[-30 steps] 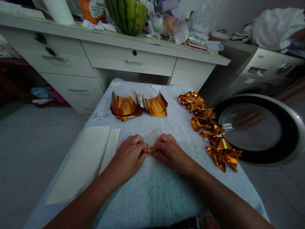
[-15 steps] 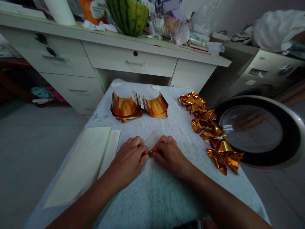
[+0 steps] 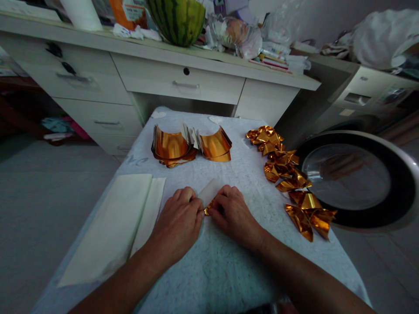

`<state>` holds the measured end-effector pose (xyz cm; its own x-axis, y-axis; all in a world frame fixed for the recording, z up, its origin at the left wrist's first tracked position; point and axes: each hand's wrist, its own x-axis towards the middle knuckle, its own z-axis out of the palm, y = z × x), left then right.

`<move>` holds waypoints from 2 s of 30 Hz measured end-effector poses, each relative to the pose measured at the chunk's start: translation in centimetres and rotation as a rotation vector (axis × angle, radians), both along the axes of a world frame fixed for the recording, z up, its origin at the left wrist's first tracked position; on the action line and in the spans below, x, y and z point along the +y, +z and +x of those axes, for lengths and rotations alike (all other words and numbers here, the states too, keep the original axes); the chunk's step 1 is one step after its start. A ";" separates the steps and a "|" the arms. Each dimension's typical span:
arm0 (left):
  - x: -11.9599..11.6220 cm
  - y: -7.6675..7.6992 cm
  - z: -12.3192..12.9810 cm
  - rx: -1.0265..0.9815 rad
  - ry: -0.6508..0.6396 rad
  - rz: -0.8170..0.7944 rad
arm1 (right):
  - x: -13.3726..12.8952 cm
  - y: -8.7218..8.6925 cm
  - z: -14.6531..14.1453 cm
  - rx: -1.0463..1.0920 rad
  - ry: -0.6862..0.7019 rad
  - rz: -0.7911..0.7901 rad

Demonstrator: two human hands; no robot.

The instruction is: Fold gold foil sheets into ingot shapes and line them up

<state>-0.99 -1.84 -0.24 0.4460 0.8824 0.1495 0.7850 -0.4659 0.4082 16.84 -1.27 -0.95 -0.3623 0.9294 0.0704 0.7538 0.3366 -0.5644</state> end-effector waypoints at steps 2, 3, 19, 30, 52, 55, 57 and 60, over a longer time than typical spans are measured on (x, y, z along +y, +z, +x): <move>-0.1 0.0 0.1 0.022 0.002 -0.003 | 0.0 -0.1 0.0 0.006 -0.016 0.002; -0.1 0.0 0.1 0.032 0.005 -0.008 | 0.0 -0.2 0.0 0.006 -0.022 0.004; 0.1 0.1 0.2 0.060 0.044 -0.098 | 0.0 0.0 -0.2 -0.027 -0.032 0.007; 0.1 0.1 0.2 0.080 0.055 -0.097 | 0.0 -0.1 -0.3 -0.037 -0.027 0.023; 1.1 -0.1 -0.6 -0.113 0.014 -0.249 | 0.1 0.0 -0.5 -0.061 -0.062 -0.010; 1.1 -0.1 -0.7 -0.109 0.002 -0.249 | 0.1 0.1 -0.5 -0.072 -0.060 -0.014; 1.1 -0.1 -0.7 -0.110 -0.006 -0.252 | 0.1 0.0 -0.5 -0.076 -0.058 -0.016; 1.1 -0.1 -0.8 -0.112 -0.009 -0.244 | 0.2 0.0 -0.5 -0.077 -0.058 -0.013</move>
<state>-1.74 -0.75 -0.31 0.4466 0.8946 -0.0187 0.7250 -0.3495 0.5935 16.39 -1.11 -0.97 -0.3115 0.9497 0.0322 0.8132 0.2839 -0.5080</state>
